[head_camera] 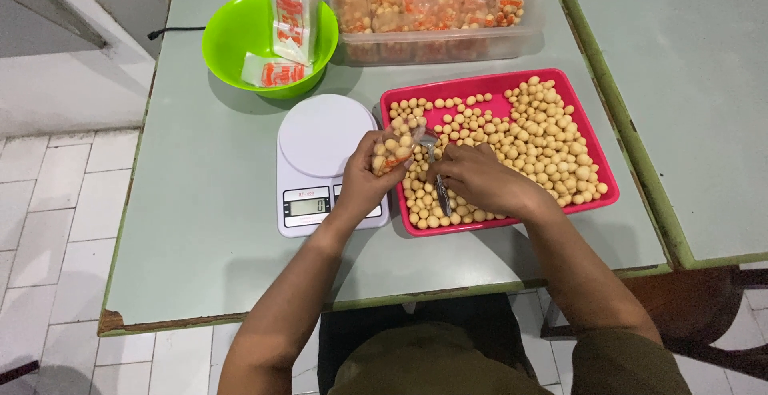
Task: Manually weighing and packaging small round snacks into individual plastic bags using a spoon and a digital scale.
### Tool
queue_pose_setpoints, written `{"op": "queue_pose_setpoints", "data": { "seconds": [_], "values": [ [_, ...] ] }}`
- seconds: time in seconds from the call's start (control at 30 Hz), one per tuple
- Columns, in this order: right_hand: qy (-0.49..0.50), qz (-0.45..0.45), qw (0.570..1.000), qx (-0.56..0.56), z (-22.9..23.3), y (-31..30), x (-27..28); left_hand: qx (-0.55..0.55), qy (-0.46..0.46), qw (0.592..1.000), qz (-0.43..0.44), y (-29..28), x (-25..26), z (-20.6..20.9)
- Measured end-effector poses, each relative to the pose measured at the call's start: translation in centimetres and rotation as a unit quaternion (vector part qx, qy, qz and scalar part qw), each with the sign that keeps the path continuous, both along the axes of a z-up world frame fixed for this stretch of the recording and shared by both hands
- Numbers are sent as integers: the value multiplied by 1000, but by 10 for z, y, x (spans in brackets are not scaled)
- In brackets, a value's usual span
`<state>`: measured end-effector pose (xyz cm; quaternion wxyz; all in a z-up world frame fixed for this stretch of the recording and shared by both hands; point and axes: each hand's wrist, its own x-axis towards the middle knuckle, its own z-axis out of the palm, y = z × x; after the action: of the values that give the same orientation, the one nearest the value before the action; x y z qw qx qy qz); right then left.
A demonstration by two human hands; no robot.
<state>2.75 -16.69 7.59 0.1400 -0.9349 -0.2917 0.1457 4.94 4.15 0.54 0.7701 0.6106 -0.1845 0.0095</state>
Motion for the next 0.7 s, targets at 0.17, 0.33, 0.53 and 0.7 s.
{"op": "queue_pose_setpoints", "data": {
  "seconds": [0.17, 0.33, 0.53, 0.7],
  "values": [
    [-1, 4, 996, 85, 12, -1, -1, -7, 7, 1000, 25, -4, -4, -3],
    [-59, -103, 954, 275, 16, -13, 13, -7, 12, 996, 85, -4, -6, 5],
    [-162, -223, 868, 414, -17, -42, 47, -2, 8, 991, 131, -3, -7, 8],
    [-59, -241, 841, 481, -40, -51, 56, -15, 27, 994, 107, -5, -11, 8]
  ]
}}
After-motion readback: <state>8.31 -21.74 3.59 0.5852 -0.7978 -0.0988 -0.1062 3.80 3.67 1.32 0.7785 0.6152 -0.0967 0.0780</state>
